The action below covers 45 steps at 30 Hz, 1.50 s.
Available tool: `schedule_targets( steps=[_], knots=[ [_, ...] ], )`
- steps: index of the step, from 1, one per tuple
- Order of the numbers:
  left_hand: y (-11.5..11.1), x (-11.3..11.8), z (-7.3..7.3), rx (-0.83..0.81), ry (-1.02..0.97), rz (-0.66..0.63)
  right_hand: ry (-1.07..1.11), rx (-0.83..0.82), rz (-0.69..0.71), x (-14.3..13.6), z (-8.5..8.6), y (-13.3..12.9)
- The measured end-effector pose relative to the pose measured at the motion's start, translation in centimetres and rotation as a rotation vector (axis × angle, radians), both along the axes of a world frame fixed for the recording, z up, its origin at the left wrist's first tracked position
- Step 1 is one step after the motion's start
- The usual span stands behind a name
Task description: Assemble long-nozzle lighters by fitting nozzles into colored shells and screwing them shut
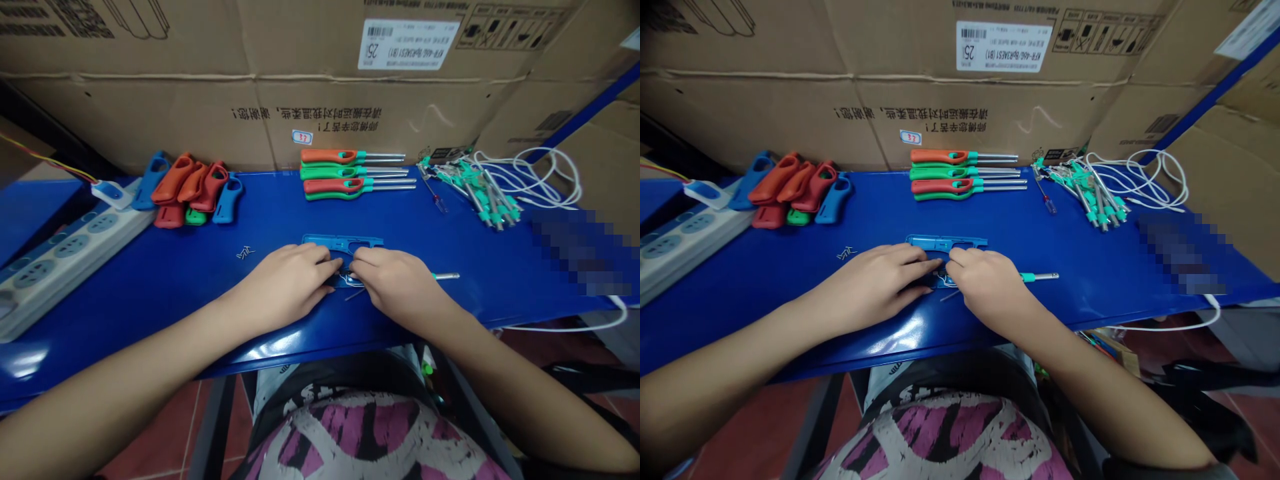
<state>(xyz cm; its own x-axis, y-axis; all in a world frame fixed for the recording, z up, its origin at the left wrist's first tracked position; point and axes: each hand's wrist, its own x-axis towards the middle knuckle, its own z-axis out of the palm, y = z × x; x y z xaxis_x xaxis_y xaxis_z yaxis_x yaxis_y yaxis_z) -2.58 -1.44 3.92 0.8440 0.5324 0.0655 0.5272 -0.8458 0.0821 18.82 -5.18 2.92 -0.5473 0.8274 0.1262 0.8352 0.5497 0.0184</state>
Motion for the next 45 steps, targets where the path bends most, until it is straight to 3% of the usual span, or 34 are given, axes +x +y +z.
schedule_targets(
  steps=[9, 17, 28, 33, 39, 45],
  knots=[
    [-0.2, 0.1, -0.1, 0.049, 0.05, -0.029, -0.104, 0.052, -0.021, -0.4, 0.5, -0.2],
    [-0.1, 0.1, -0.1, -0.002, -0.001, -0.011, 0.188, 0.082, -0.022, 1.0, -0.4, -1.3],
    [0.5, 0.5, -1.3, -0.175, -0.219, 0.07, 0.238, 0.081, -0.032, 0.9, -2.7, -2.3],
    [0.4, 0.5, -1.2, -0.178, -0.22, 0.058, 0.274, 0.027, -0.05, 1.5, -2.7, -2.3],
    [0.2, 0.3, -1.2, -0.118, -0.191, 0.027, 0.236, 0.13, -0.106, 2.3, -2.9, -2.9],
    [0.2, 0.4, -1.0, -0.098, -0.136, 0.015, 0.187, 0.128, -0.108, 1.9, -3.0, -2.8]
  ],
)
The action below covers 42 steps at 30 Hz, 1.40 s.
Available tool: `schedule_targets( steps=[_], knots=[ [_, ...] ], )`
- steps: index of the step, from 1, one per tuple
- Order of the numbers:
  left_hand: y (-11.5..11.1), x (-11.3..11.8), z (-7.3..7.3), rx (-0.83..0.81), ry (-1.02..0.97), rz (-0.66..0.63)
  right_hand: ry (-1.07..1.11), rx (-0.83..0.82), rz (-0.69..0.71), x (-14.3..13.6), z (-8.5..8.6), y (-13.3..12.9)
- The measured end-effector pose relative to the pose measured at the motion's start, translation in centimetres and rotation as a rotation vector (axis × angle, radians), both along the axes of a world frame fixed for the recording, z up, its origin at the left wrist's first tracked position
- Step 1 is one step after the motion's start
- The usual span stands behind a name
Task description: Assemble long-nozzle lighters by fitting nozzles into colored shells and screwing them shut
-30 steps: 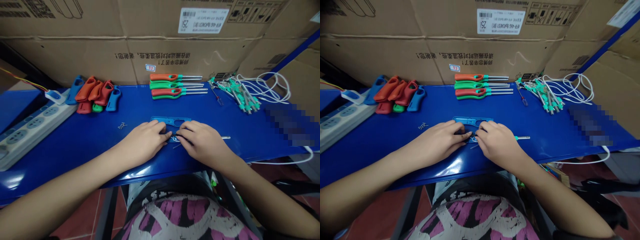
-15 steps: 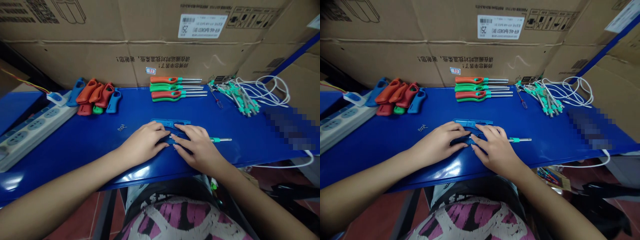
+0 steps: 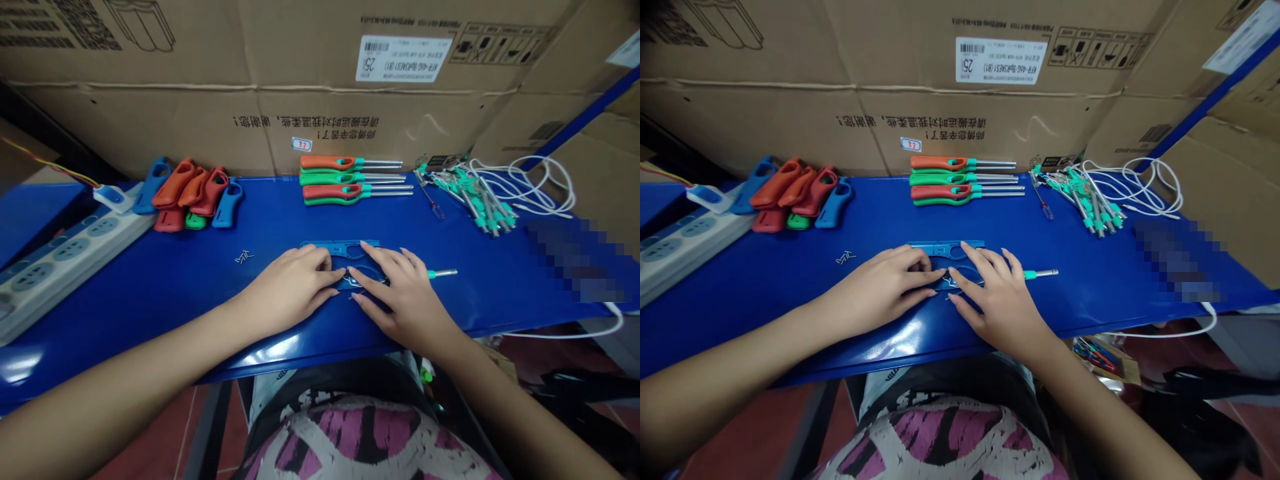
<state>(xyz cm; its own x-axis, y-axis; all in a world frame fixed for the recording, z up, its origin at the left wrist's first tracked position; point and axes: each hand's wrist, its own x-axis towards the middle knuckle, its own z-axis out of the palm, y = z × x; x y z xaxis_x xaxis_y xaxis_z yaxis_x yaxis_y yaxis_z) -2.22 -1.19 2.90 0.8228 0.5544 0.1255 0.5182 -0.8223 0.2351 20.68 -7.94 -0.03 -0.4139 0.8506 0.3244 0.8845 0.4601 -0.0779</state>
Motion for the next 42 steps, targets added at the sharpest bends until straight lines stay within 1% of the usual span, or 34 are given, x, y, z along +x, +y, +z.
schedule_targets(
  steps=[5, 12, 21, 24, 29, 35, 39, 42],
  knots=[
    [0.09, 0.07, 0.23, 0.007, 0.028, -0.001, -0.032, -0.009, 0.018, -0.11, 0.23, -0.01],
    [0.14, -0.06, -0.04, -0.01, -0.027, -0.039, 0.07, 0.064, 0.077, 0.0, 0.43, -0.63],
    [0.17, -0.05, -0.29, -0.051, -0.048, -0.04, 0.062, 0.064, 0.036, -0.44, 0.4, -0.59],
    [0.15, -0.08, -0.27, -0.059, -0.047, -0.041, 0.08, 0.044, 0.049, -0.29, 0.32, -0.48],
    [0.15, -0.15, -0.27, -0.062, -0.044, -0.037, 0.179, -0.016, 0.083, 0.19, 0.29, -0.22],
    [0.15, -0.14, -0.41, -0.035, -0.045, -0.044, 0.097, 0.04, 0.072, -0.07, 0.33, -0.43],
    [0.15, -0.12, -0.45, -0.028, -0.043, -0.046, 0.067, 0.025, 0.079, -0.14, 0.29, -0.44],
    [0.14, -0.13, -0.44, -0.029, -0.03, -0.042, 0.099, -0.003, 0.098, 0.04, 0.3, -0.37]
  ],
)
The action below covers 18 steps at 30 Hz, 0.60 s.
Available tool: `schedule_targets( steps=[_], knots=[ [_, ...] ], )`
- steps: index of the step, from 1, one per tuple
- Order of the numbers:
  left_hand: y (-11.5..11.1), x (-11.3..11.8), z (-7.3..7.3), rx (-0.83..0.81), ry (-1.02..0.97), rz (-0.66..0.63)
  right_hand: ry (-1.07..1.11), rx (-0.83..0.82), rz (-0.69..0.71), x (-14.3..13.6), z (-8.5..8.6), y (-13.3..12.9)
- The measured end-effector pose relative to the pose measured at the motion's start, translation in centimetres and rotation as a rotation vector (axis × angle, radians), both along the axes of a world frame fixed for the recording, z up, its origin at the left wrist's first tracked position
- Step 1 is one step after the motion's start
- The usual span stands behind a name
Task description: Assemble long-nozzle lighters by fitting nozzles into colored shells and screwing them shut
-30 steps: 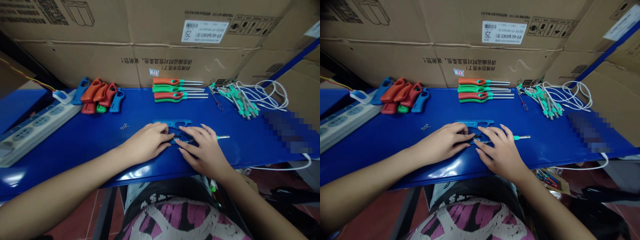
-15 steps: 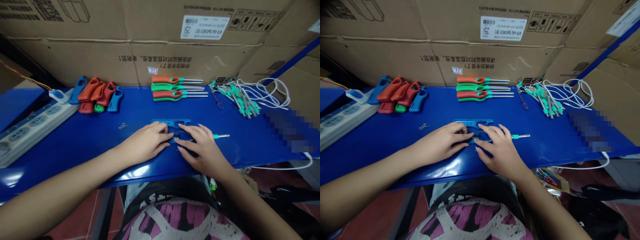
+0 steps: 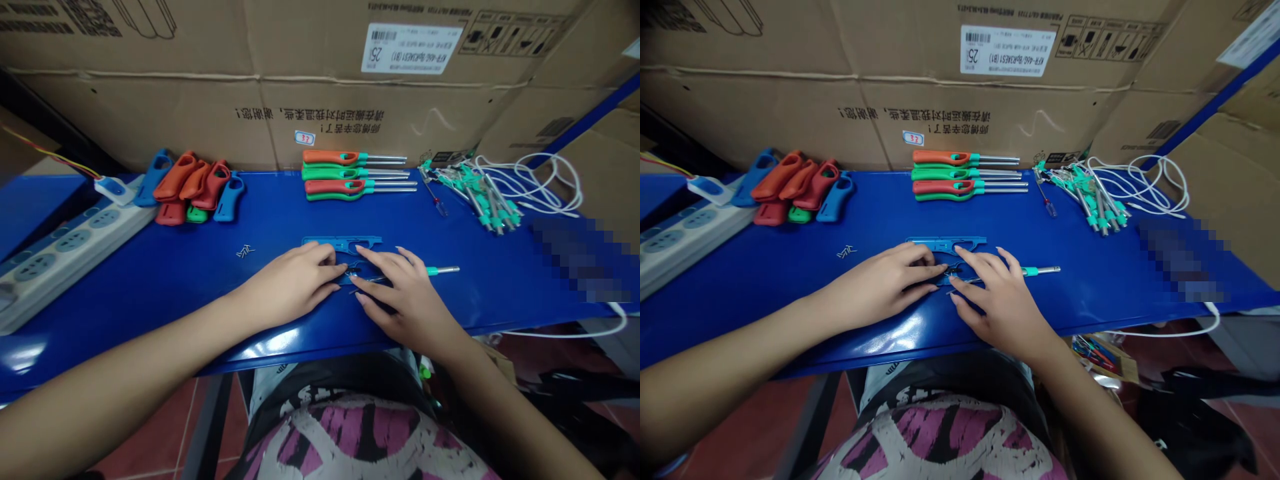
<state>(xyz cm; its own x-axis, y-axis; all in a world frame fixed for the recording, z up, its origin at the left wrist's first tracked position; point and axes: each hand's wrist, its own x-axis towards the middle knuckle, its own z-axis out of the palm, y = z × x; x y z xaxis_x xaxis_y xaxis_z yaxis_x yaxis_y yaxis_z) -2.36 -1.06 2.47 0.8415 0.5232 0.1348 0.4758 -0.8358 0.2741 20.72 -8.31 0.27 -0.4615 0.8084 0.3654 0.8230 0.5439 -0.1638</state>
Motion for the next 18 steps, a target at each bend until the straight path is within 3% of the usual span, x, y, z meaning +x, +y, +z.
schedule_targets(
  steps=[8, 13, 18],
  knots=[
    [-0.2, 0.0, 0.4, 0.039, 0.001, 0.002, 0.229, 0.098, -0.082, 1.0, 0.4, -0.4],
    [-0.5, 0.2, 0.6, 0.091, -0.028, -0.062, 0.12, 0.034, -0.025, 1.9, 0.2, -0.5],
    [-0.6, 0.6, -0.1, 0.109, -0.031, -0.121, 0.082, 0.002, -0.046, 1.9, 0.0, -0.2]
  ],
)
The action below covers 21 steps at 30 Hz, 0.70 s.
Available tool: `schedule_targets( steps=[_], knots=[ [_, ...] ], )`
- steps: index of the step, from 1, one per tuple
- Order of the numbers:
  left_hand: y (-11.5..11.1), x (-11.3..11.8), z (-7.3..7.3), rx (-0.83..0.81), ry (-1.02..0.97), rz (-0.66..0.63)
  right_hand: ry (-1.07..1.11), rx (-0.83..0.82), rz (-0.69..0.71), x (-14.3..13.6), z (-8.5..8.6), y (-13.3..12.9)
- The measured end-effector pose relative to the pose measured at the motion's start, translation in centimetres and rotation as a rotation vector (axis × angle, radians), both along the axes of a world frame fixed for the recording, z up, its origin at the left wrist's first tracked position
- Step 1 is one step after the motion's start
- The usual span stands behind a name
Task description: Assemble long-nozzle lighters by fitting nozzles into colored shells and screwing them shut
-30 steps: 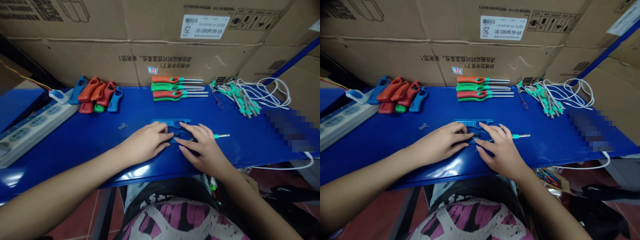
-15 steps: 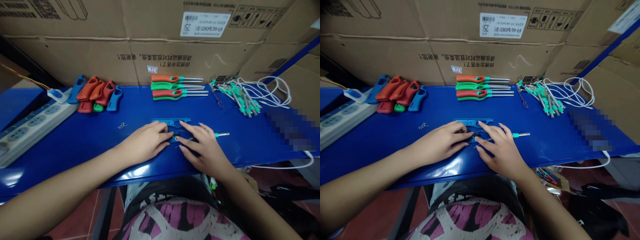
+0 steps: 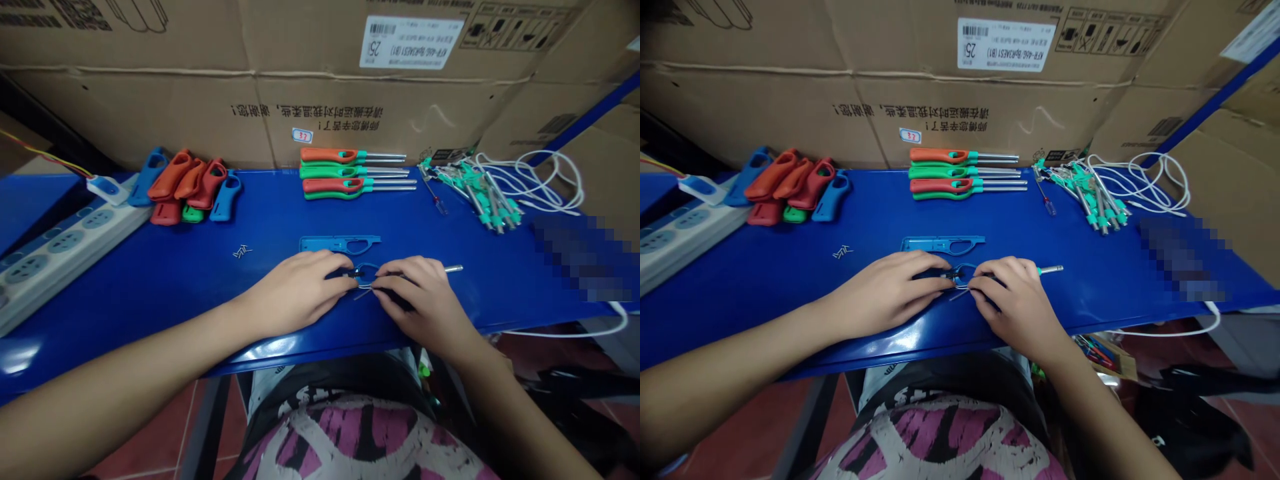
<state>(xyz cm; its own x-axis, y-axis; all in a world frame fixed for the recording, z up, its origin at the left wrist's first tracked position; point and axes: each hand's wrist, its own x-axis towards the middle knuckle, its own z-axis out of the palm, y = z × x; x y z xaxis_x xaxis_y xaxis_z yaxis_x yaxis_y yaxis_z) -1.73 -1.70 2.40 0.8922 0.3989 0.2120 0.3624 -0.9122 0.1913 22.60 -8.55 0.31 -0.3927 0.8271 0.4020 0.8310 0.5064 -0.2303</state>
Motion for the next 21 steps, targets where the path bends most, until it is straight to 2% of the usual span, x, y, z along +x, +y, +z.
schedule_targets(
  steps=[5, 12, 17, 21],
  knots=[
    [0.09, 0.09, -0.47, -0.062, -0.024, -0.014, 0.021, -0.04, -0.011, -0.07, 0.07, 0.22],
    [0.2, -0.15, 0.01, -0.088, -0.007, -0.024, 0.198, -0.039, -0.055, 0.47, 0.17, 0.16],
    [0.37, -0.21, 0.08, -0.093, -0.004, -0.04, 0.087, -0.165, 0.045, 0.32, 0.21, 0.26],
    [0.35, -0.16, 0.11, -0.119, 0.009, -0.043, 0.052, -0.154, 0.028, 0.17, -0.07, 0.37]
  ],
)
